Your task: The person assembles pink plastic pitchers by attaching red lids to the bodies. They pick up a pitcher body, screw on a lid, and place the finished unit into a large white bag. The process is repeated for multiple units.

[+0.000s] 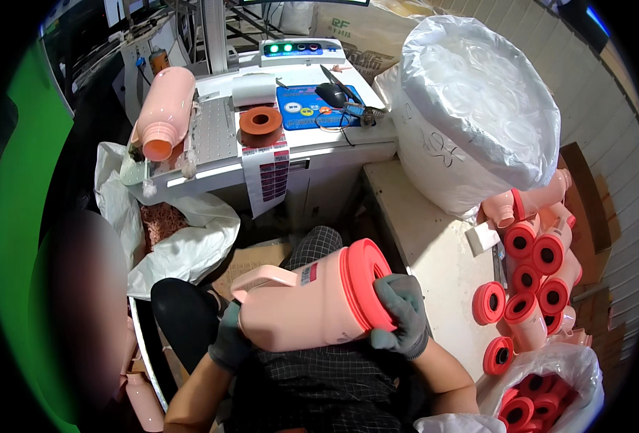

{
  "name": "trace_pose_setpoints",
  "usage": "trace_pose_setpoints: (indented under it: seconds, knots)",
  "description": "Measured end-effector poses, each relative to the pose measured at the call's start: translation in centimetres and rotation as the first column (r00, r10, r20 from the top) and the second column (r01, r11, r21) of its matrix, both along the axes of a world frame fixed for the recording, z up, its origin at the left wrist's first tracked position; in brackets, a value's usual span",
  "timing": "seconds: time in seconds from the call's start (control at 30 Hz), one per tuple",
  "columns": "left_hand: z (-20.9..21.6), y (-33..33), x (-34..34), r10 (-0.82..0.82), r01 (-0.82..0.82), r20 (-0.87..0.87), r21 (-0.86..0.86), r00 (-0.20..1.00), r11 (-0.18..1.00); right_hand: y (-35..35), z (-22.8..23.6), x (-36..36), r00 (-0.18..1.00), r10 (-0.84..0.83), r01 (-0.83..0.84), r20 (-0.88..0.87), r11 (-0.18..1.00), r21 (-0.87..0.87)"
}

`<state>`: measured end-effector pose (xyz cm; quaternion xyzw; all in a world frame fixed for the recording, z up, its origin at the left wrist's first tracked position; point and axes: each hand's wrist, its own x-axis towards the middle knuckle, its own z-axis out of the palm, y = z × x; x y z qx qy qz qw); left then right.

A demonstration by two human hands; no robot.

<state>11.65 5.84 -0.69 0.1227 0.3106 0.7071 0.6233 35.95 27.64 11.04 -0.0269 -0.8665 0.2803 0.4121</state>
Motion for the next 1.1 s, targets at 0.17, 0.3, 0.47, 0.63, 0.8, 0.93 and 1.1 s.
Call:
trace_pose_setpoints:
  seconds: [0.17,0.3,0.47,0.63,0.8,0.93,1.1]
  knots:
    - [-0.2,0.9,-0.7,-0.079,0.231,-0.975,-0.128,-0.209,0.965,-1.1,0.1,0.6,0.999,-0.01,0.011,-0.031,0.999,0.043]
    - [5.2,0.8,0.1,0.024,-0.042,-0.641,-0.014,0.767,0.999,-2.5,1.1,0.5,0.975,-0.206,0.209,0.084,0.978,-0.025]
    - [5.5,-0.7,-0.1,0.407,-0.307,-0.847,0.309,0.343,0.9,-1.7,0.6,-0.7,0.961,-0.25,0.257,0.122,0.629,-0.734]
    - [7.3,0.7,0.6,0.461,-0.22,-0.875,0.425,0.148,0.878,0.5,-5.6,3.5,0.978,-0.132,0.176,0.164,0.089,-0.98]
    - [7.2,2.3,0.0,0.332,-0.183,-0.828,0.278,0.453,0.943,-3.1,-3.0,4.0,0.924,-0.38,0.253,0.048,0.511,-0.822]
    - [11.5,3.1,1.3,0.265,0.25,-0.964,0.254,-0.009,0.934,-3.0,-2.0,9.2,0.963,-0.241,0.092,0.125,-0.144,-0.985]
    - [16.2,6.1,5.2,0.305,0.091,-0.952,0.304,-0.004,0.948,-4.1,-5.4,9.4,0.781,-0.625,0.331,0.016,0.392,-0.859]
